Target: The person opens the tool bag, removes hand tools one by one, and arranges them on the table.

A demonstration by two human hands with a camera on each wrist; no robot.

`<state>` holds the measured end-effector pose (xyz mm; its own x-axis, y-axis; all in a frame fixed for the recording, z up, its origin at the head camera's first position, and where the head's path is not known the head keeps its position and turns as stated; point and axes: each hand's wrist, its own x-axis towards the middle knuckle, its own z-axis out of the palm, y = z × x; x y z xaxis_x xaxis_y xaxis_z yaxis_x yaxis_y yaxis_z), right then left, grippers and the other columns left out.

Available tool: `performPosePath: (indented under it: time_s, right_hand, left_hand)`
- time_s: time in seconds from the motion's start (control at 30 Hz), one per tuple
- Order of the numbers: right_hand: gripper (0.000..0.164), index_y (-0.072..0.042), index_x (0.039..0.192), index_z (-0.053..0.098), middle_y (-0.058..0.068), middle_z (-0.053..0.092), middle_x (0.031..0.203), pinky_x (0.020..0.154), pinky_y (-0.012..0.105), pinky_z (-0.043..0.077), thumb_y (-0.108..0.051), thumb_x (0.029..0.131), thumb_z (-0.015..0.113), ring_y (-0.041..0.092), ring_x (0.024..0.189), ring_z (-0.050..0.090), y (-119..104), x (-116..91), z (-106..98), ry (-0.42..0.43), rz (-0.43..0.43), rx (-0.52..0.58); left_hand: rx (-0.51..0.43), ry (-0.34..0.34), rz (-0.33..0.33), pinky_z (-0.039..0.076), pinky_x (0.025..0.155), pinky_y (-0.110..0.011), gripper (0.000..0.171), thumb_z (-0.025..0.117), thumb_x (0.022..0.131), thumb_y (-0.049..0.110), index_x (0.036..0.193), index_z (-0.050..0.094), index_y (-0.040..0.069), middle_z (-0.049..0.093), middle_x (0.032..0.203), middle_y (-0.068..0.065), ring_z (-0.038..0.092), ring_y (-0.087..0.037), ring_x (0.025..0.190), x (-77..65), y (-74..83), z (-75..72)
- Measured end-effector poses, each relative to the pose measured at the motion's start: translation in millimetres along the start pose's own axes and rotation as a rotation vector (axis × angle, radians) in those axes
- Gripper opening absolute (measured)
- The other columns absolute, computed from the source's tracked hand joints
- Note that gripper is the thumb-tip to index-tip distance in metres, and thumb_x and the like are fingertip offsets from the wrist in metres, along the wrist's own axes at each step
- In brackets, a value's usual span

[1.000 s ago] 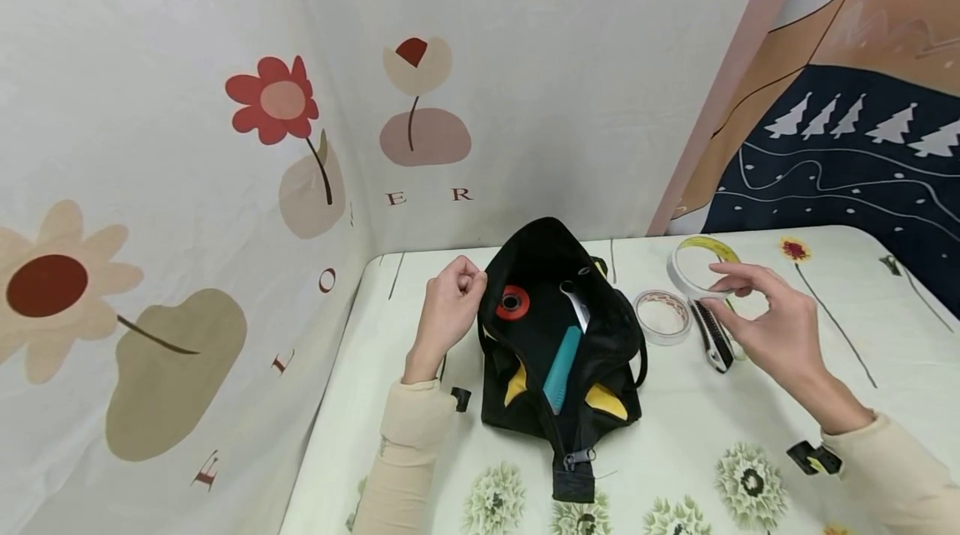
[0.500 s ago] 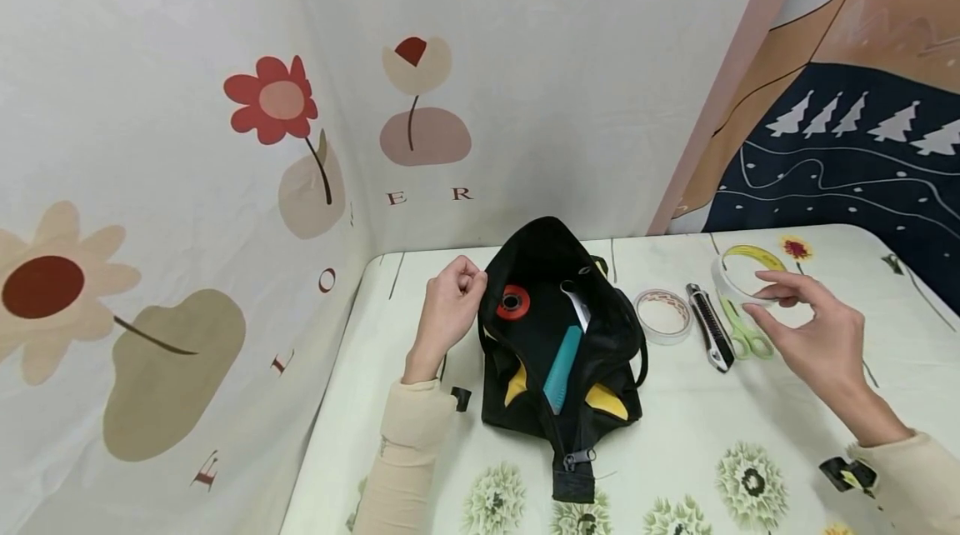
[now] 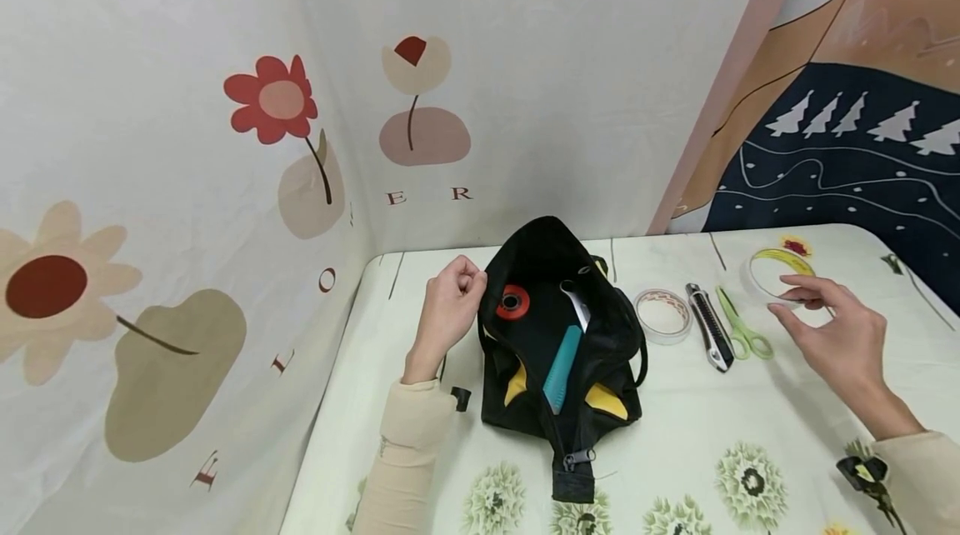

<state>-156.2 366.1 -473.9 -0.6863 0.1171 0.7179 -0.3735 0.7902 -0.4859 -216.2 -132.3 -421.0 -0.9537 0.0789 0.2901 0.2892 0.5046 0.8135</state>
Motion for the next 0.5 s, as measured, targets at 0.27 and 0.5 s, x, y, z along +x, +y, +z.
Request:
performPosePath:
  time_s: [0.27,0.5]
  right_hand:
    - [0.048,0.002,0.123,0.079,-0.058,0.051,0.102,0.078,0.005,0.030,0.012,0.077,0.088,-0.032,0.093,0.045,12.7,-2.9,0.0,-0.004,0.040,-0.033]
    - [0.049,0.004,0.122,0.077,-0.057,0.049,0.099,0.079,0.003,0.031,0.015,0.076,0.089,-0.032,0.090,0.043,25.6,-7.0,2.2,-0.038,0.058,-0.045]
  left_hand:
    - [0.000,0.002,0.009,0.033,0.061,-0.033,0.017,0.066,0.110,0.012,0.093,0.064,0.010,0.041,0.062,0.006,0.043,-0.018,0.058,-0.4,1.6,0.0]
    - [-0.004,0.003,0.006,0.032,0.061,-0.032,0.017,0.066,0.110,0.011,0.093,0.064,0.009,0.041,0.062,0.006,0.042,-0.018,0.058,-0.6,1.5,0.3]
